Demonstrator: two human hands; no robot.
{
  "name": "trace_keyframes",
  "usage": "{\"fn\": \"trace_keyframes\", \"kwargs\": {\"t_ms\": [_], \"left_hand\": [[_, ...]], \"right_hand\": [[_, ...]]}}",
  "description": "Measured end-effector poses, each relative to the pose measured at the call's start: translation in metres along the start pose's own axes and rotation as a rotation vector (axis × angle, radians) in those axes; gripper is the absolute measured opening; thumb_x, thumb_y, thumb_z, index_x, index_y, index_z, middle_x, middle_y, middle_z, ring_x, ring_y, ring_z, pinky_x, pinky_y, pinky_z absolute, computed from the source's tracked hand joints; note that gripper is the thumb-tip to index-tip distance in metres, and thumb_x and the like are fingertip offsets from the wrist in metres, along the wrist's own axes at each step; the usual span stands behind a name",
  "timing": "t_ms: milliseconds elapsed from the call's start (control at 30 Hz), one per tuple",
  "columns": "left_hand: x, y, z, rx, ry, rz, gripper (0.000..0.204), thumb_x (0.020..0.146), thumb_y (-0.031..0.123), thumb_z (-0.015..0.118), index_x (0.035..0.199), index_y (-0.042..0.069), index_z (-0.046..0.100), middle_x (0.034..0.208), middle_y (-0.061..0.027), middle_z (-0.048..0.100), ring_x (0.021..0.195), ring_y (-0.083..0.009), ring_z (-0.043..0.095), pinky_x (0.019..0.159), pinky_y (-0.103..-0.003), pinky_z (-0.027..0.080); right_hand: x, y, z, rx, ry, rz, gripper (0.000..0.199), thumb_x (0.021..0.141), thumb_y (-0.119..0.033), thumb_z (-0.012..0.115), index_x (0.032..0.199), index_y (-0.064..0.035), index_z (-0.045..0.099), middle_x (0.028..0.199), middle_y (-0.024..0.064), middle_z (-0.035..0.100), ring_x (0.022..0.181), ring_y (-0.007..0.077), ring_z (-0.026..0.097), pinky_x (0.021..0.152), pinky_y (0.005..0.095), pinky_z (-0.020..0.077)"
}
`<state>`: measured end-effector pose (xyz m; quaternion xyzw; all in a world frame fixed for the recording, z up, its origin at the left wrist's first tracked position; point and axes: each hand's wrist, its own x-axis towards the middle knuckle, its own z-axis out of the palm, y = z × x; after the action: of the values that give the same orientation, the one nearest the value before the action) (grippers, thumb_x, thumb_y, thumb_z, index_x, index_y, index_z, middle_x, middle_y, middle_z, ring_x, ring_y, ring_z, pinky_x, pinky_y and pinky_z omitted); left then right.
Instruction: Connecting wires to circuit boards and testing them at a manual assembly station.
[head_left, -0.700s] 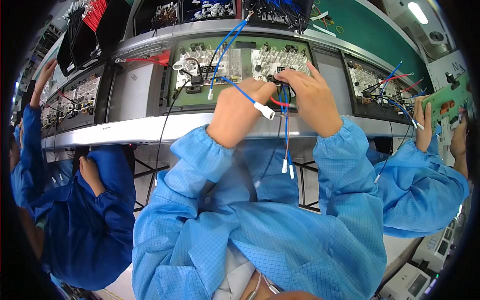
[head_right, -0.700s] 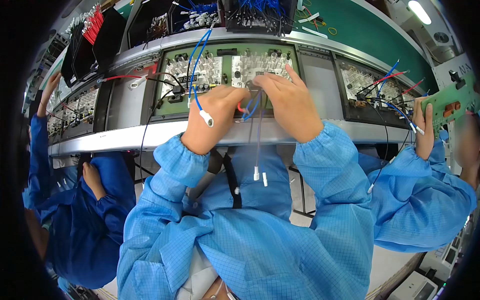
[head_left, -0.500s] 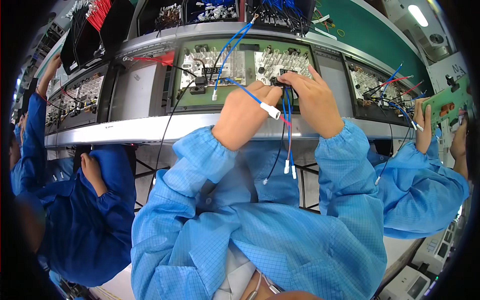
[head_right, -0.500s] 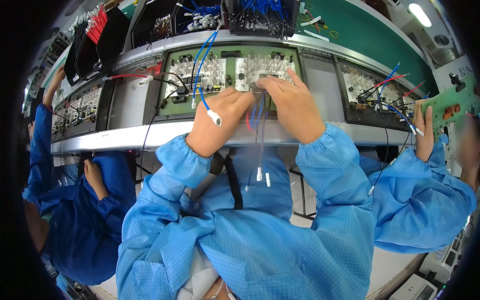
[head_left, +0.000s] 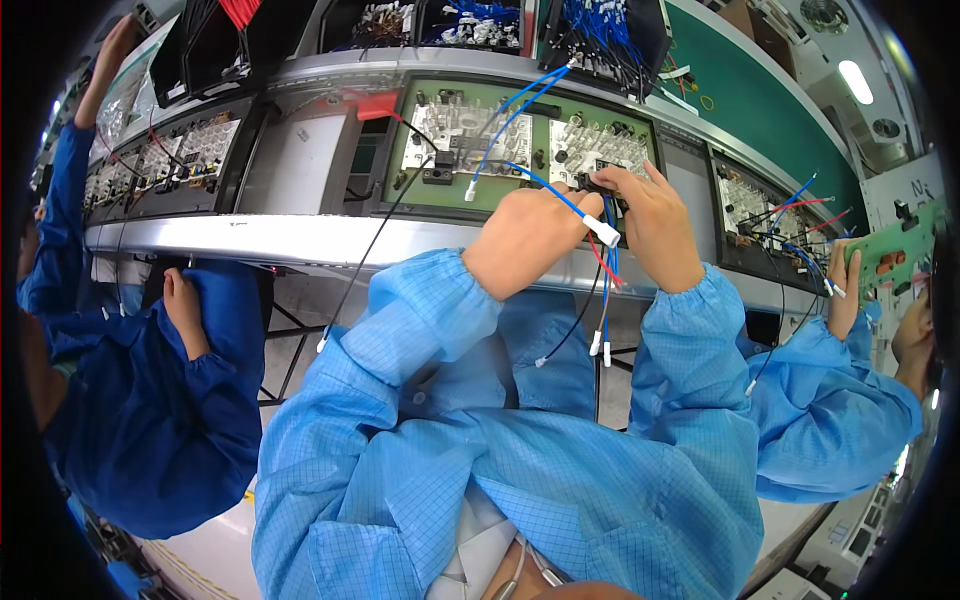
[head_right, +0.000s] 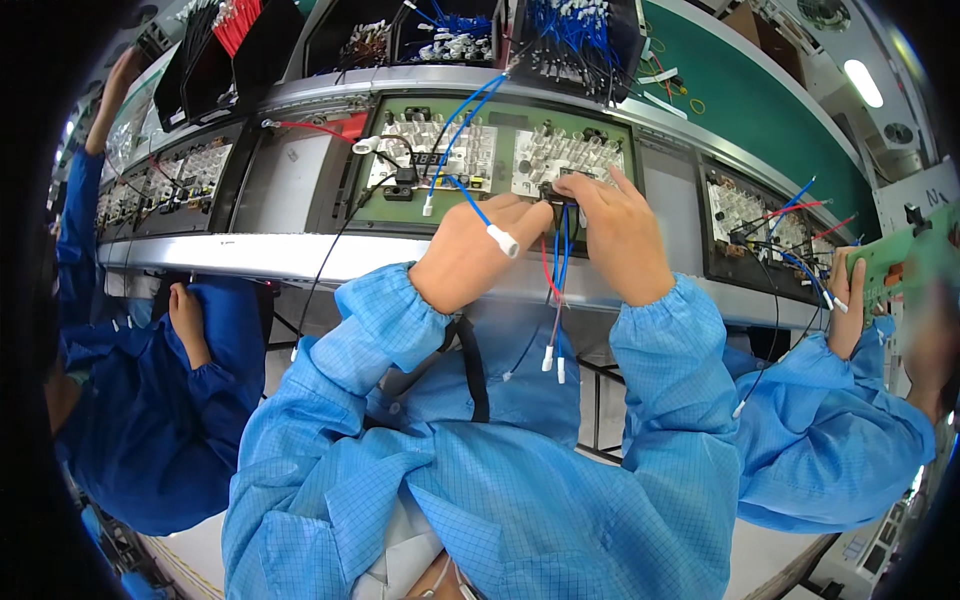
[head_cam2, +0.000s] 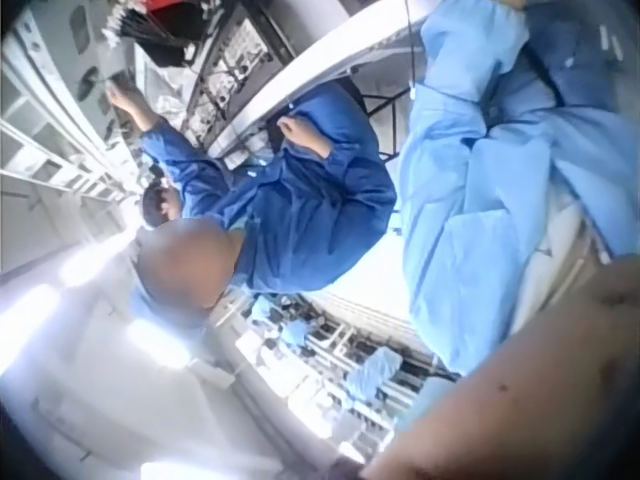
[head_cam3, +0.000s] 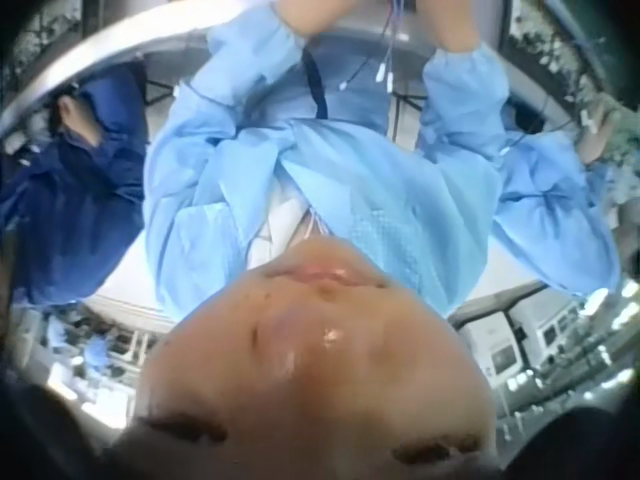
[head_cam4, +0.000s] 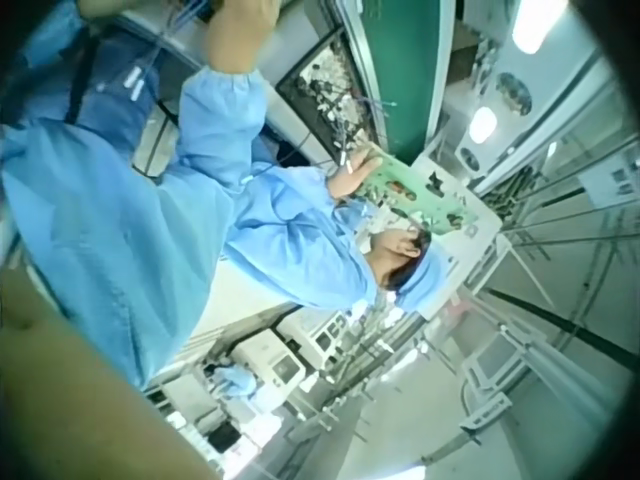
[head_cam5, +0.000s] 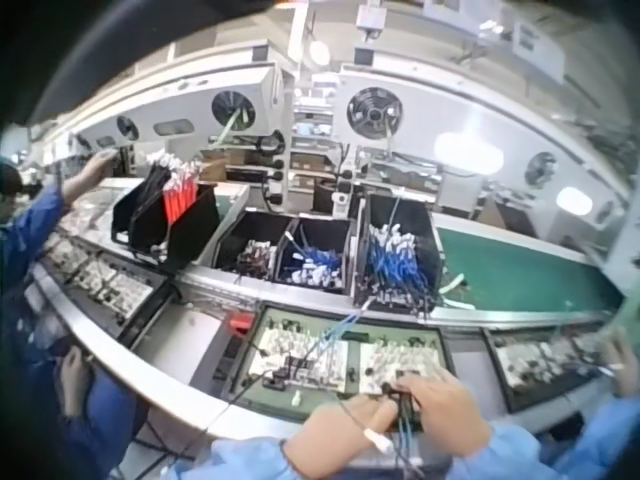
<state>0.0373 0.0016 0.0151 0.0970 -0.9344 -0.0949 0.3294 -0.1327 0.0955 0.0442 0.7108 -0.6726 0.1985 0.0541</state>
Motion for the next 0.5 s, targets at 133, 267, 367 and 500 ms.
{"fn": "trace_keyframes", "kwargs": {"t_ms": [133, 267, 367, 500], "left_hand": [[-0.014, -0.008, -0.003, -0.06, 0.098, 0.023, 0.012, 0.075, 0.009, 0.057, 0.085, 0.008, 0.049, 0.075, -0.0058, 0.056, 0.077, -0.0241, 0.06, 0.061, -0.036, 0.05], [-0.031, -0.013, -0.017, -0.048, 0.076, 0.008, 0.018, 0.073, 0.008, 0.059, 0.09, 0.006, 0.055, 0.084, -0.0072, 0.06, 0.082, -0.0247, 0.06, 0.066, -0.035, 0.051], [-0.052, -0.008, -0.031, -0.18, 0.186, -0.094, 0.033, 0.071, 0.006, 0.061, 0.104, 0.004, 0.06, 0.102, -0.0091, 0.065, 0.093, -0.0262, 0.062, 0.073, -0.033, 0.052], [-0.097, -0.005, -0.041, -0.235, 0.198, -0.059, 0.042, 0.07, 0.006, 0.062, 0.112, 0.004, 0.064, 0.114, -0.0097, 0.065, 0.105, -0.0276, 0.061, 0.078, -0.036, 0.052]], "right_hand": [[0.006, -0.013, 0.007, -0.006, -0.05, 0.003, 0.051, 0.07, 0.014, 0.042, 0.115, -0.006, 0.056, 0.108, 0.0066, 0.068, 0.107, 0.0263, 0.061, 0.107, 0.05, 0.036], [0.013, -0.023, 0.005, -0.01, -0.065, -0.01, 0.051, 0.071, 0.014, 0.041, 0.116, -0.0056, 0.056, 0.109, 0.0081, 0.067, 0.11, 0.0292, 0.06, 0.109, 0.0498, 0.0332], [0.023, -0.019, -0.001, 0.088, -0.053, -0.029, 0.047, 0.077, 0.014, 0.04, 0.117, -0.0044, 0.056, 0.108, 0.0103, 0.067, 0.112, 0.0314, 0.059, 0.111, 0.0478, 0.0305], [0.049, -0.018, -0.023, 0.329, -0.083, 0.002, 0.035, 0.087, 0.004, 0.045, 0.12, -0.0021, 0.057, 0.106, 0.0116, 0.068, 0.11, 0.0261, 0.061, 0.104, 0.0401, 0.0382]]}}
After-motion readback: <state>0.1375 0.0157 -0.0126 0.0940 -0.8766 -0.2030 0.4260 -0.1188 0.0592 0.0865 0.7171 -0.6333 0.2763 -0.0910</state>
